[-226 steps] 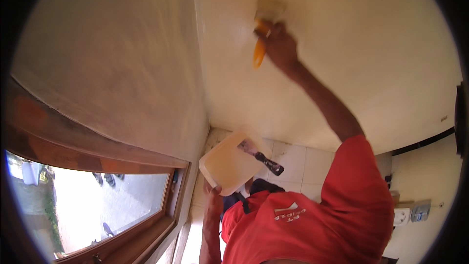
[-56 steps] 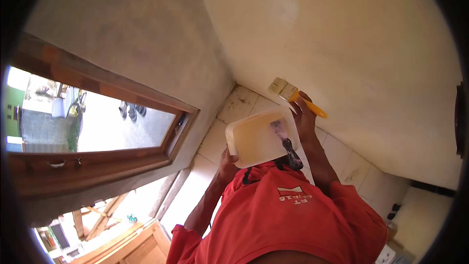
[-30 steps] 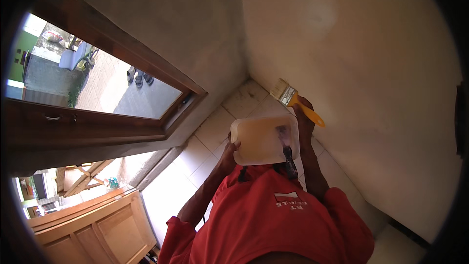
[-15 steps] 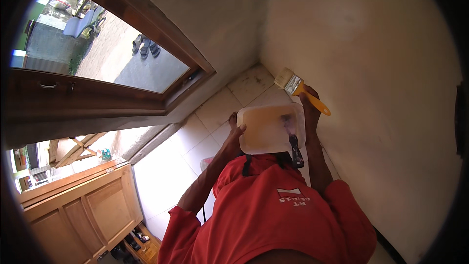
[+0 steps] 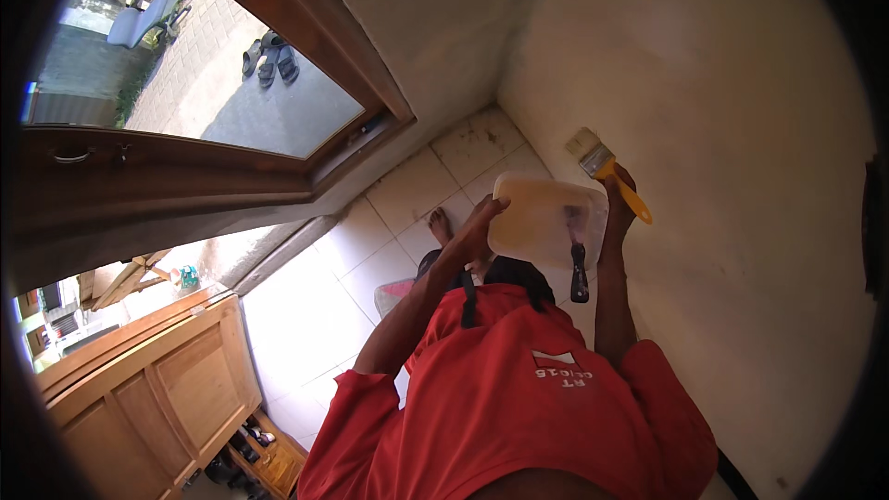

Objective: The person paints the ceiling and upper walls by dipping a paint brush into a container, stirs the liquid using a putty knife, and paints the wall corners and lower edges.

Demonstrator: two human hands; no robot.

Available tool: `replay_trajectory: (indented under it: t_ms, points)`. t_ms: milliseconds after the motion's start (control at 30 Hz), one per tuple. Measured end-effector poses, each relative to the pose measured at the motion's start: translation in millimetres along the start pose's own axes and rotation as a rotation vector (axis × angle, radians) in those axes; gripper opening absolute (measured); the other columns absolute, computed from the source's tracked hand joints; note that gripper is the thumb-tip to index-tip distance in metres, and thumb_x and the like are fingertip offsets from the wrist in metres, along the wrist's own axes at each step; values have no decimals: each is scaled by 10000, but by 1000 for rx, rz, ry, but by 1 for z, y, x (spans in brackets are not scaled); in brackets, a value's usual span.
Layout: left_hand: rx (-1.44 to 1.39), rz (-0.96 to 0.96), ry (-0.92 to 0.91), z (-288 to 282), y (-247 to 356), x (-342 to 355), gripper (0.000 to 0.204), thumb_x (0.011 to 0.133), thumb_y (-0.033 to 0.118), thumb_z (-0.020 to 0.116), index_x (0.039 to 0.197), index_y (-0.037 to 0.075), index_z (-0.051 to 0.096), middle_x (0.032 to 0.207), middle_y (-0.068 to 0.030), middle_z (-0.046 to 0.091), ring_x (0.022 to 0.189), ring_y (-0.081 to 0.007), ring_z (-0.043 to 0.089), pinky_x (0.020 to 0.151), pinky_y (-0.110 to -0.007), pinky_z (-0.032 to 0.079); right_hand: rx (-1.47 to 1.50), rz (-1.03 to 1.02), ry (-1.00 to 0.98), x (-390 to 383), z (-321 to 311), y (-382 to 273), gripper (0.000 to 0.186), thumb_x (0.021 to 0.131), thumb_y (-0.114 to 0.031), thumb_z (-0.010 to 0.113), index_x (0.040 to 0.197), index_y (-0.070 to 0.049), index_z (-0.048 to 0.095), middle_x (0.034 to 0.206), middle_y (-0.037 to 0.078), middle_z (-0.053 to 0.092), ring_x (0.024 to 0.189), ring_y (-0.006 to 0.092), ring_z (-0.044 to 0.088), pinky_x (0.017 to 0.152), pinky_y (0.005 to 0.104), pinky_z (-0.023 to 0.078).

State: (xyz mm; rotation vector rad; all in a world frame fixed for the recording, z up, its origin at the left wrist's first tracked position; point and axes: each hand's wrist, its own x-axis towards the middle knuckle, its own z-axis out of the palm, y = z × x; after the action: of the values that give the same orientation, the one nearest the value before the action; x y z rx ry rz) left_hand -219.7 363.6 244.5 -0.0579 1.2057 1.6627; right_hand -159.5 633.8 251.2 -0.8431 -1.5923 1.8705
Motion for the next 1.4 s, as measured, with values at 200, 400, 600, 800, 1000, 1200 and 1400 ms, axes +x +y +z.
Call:
replay_trajectory:
  t_ms: [200, 400, 600, 800, 1000, 1200, 1400]
  points:
    - [18, 89, 83, 10, 26, -3, 638, 911, 438, 485, 1309, -61, 459, 1189, -154, 565, 1087, -238, 544, 963, -353, 418, 90, -23, 45, 2, 3, 12, 342, 955, -118, 629, 1256, 24, 553, 1184, 161, 610, 1038, 258, 642, 905, 365, 549]
    - [61, 187, 246, 5, 27, -27, 708, 875, 425, 525, 1370, -68, 416, 1250, -162, 538, 1185, -246, 489, 1026, -347, 366, 137, 98, -11, 3, 12, 19, 359, 966, -136, 614, 1279, 17, 530, 1207, 176, 592, 1081, 287, 633, 827, 413, 603]
    - [-79, 232, 257, -23, -2, -54, 707, 852, 411, 538, 1392, -29, 417, 1267, -149, 532, 1204, -245, 476, 1034, -361, 357, 96, 232, -33, -12, 46, 10, 396, 993, -185, 577, 1345, -37, 474, 1254, 140, 573, 1115, 272, 616, 834, 422, 580]
    - [-140, 306, 338, -21, -8, -81, 692, 852, 430, 531, 1371, -17, 438, 1223, -130, 549, 1163, -233, 502, 1005, -368, 379, 172, 304, -154, -14, 59, 6, 375, 1007, -241, 558, 1346, -101, 481, 1257, 65, 563, 1151, 206, 576, 883, 394, 512]
    - [-356, 316, 322, 3, -28, -79, 693, 866, 481, 536, 1351, -7, 456, 1202, -124, 576, 1099, -221, 568, 929, -345, 454, 150, 321, -327, 8, 53, 8, 384, 999, -238, 569, 1345, -96, 480, 1242, 66, 558, 1139, 204, 566, 890, 400, 499]
    - [-392, 338, 390, 33, -43, -73, 655, 914, 521, 480, 1302, -5, 528, 1184, -134, 617, 1036, -215, 619, 863, -352, 516, 120, 331, -335, 18, 36, 4, 390, 987, -258, 585, 1331, -95, 500, 1234, 65, 563, 1125, 208, 564, 884, 415, 490]
    - [-435, 270, 393, 42, -63, -67, 640, 929, 516, 453, 1294, -4, 532, 1181, -135, 619, 1044, -215, 618, 880, -346, 507, 103, 308, -303, 19, 13, 7, 394, 974, -237, 608, 1327, -93, 508, 1212, 64, 575, 1106, 209, 578, 869, 413, 502]
